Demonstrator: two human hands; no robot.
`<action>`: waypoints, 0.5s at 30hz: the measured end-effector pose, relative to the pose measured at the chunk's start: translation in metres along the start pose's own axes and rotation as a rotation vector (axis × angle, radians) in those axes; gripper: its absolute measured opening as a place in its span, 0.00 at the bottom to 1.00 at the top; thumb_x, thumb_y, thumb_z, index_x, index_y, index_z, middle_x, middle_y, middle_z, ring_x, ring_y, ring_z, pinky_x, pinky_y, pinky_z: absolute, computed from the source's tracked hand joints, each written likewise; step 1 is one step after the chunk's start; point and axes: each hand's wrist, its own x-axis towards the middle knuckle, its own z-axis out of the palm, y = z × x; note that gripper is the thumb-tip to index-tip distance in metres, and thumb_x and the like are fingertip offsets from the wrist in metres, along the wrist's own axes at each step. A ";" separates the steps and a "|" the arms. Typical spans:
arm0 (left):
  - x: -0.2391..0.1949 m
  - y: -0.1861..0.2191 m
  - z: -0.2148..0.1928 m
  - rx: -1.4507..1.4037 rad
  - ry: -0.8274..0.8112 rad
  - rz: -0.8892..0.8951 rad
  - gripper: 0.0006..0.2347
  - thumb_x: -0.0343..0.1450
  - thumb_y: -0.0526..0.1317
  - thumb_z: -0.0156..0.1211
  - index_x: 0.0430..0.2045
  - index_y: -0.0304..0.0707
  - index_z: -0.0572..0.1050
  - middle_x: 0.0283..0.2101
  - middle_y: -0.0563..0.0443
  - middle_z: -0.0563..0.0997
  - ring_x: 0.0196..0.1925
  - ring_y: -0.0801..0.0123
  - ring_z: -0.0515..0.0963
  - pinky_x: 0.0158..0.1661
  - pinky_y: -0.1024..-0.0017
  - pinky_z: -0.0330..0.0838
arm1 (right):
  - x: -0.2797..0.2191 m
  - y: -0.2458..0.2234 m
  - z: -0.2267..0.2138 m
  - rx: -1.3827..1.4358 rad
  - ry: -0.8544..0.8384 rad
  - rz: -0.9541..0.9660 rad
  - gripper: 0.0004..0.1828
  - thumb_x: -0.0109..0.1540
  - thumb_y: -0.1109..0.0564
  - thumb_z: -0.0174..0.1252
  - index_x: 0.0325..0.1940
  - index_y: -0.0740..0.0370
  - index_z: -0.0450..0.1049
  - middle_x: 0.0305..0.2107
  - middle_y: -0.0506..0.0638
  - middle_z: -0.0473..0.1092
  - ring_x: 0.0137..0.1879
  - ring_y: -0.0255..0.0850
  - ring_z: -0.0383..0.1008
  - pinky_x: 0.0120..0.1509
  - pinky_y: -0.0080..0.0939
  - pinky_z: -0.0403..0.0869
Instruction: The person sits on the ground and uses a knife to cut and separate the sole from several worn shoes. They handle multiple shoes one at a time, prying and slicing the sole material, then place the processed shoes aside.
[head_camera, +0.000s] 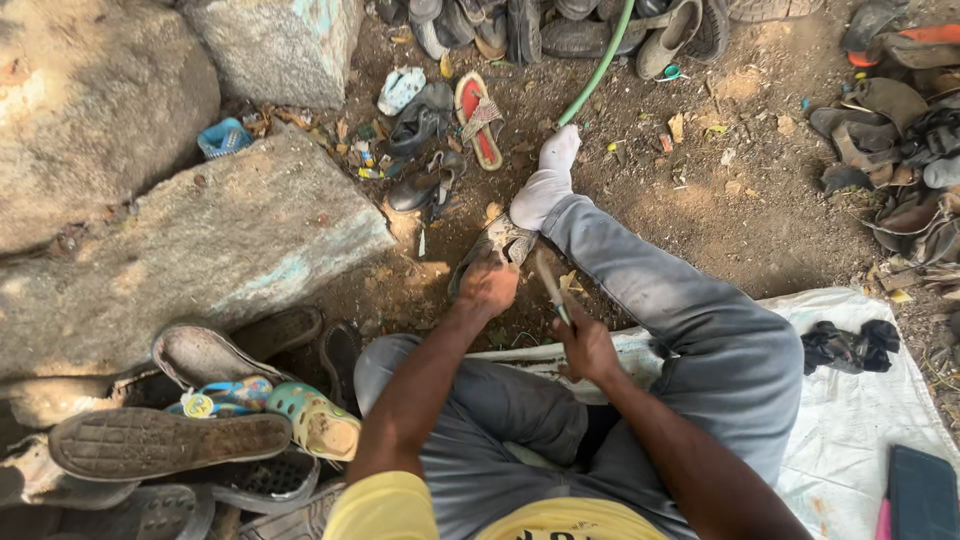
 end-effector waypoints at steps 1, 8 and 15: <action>-0.012 0.005 -0.005 -0.024 -0.039 -0.011 0.15 0.79 0.45 0.40 0.54 0.45 0.74 0.50 0.40 0.81 0.52 0.50 0.80 0.57 0.52 0.70 | 0.006 0.003 -0.001 0.041 0.004 0.048 0.34 0.66 0.50 0.55 0.77 0.54 0.58 0.27 0.63 0.76 0.29 0.50 0.78 0.36 0.51 0.75; -0.073 -0.027 -0.019 0.082 0.017 -0.035 0.15 0.81 0.45 0.39 0.55 0.42 0.73 0.50 0.38 0.81 0.50 0.48 0.81 0.56 0.52 0.73 | 0.003 0.003 0.011 0.067 0.131 -0.246 0.30 0.66 0.51 0.59 0.72 0.59 0.65 0.37 0.69 0.76 0.41 0.59 0.78 0.44 0.52 0.76; -0.037 -0.043 -0.008 0.210 -0.109 0.013 0.17 0.73 0.37 0.43 0.54 0.61 0.72 0.55 0.46 0.78 0.53 0.57 0.82 0.61 0.51 0.67 | -0.033 -0.055 -0.006 0.125 0.046 -0.265 0.31 0.66 0.54 0.57 0.73 0.62 0.63 0.37 0.71 0.76 0.38 0.56 0.79 0.43 0.50 0.76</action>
